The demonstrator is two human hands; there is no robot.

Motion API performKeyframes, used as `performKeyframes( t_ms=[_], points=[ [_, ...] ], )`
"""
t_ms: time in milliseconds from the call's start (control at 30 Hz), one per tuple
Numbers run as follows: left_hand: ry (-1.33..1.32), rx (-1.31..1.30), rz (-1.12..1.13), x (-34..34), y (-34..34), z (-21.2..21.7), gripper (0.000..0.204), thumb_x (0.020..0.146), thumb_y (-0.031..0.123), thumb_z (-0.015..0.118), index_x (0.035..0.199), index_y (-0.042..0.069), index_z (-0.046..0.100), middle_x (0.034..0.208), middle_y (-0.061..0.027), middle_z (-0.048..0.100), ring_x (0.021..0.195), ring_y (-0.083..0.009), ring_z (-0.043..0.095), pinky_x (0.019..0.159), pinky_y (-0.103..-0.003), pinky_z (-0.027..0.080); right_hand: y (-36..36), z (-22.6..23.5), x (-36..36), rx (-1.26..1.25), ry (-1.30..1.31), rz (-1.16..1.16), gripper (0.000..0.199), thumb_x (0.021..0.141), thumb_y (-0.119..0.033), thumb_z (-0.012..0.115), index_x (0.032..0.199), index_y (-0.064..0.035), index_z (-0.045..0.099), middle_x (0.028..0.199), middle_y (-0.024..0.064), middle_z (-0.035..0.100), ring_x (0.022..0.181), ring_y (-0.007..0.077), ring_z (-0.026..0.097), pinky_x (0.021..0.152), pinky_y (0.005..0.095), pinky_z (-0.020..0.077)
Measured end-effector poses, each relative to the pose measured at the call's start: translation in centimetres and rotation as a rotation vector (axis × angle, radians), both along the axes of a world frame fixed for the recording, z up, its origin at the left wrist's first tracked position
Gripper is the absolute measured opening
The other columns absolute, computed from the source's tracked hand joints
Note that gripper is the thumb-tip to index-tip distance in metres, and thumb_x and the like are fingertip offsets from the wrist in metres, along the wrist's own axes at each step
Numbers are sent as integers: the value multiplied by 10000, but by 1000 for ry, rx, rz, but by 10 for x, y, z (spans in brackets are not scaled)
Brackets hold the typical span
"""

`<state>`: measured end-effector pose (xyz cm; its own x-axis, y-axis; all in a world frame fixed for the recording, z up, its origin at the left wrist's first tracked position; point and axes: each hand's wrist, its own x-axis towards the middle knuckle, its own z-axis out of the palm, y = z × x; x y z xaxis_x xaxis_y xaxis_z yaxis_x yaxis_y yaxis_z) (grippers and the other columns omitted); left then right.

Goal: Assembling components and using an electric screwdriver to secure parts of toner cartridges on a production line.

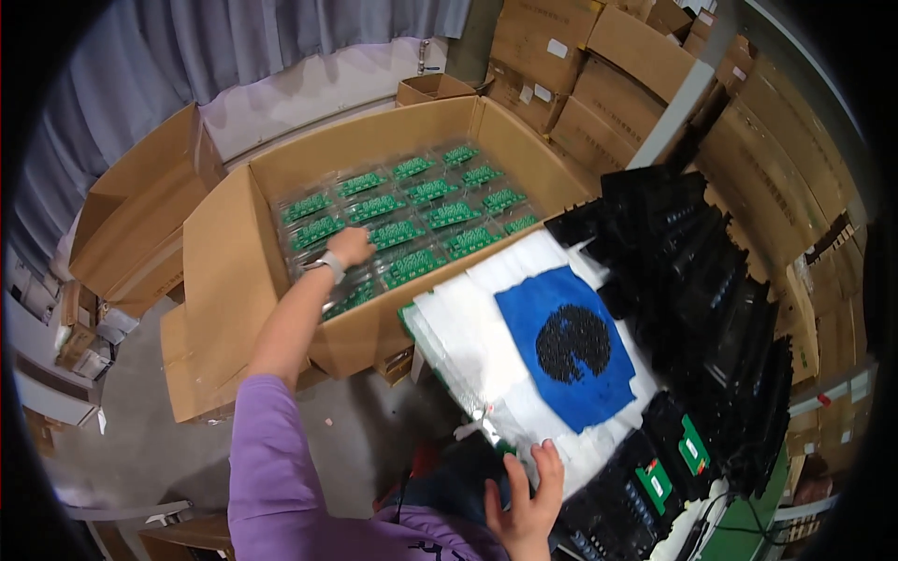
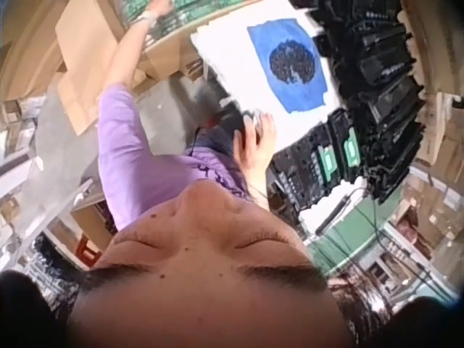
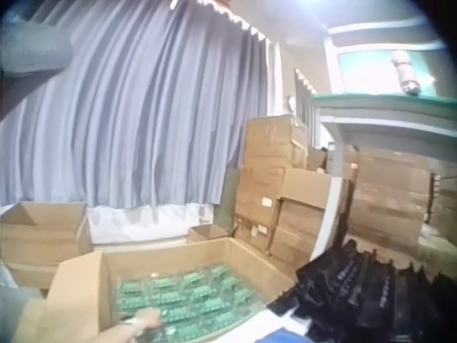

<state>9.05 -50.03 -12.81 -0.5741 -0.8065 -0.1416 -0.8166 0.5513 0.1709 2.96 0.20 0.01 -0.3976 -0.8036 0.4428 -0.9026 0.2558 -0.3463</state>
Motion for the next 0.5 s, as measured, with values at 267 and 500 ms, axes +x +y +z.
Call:
performKeyframes(
  t_ms=[267,500],
  points=[
    [122,-163,-189,-49,-14,-42,799,668,434,741,1269,14,422,1101,-167,530,1091,-330,486,866,-441,442,-31,-26,-9,28,-167,-57,439,742,-116,636,1161,-43,527,1299,261,381,1215,468,362,1002,554,300],
    [251,-178,-246,-53,-27,-32,525,626,303,741,977,-25,530,968,-226,557,854,-386,594,758,-446,493,-38,-28,-10,15,-104,-137,363,728,-95,624,1080,-27,572,1250,257,435,1186,471,403,982,587,307]
  ],
)
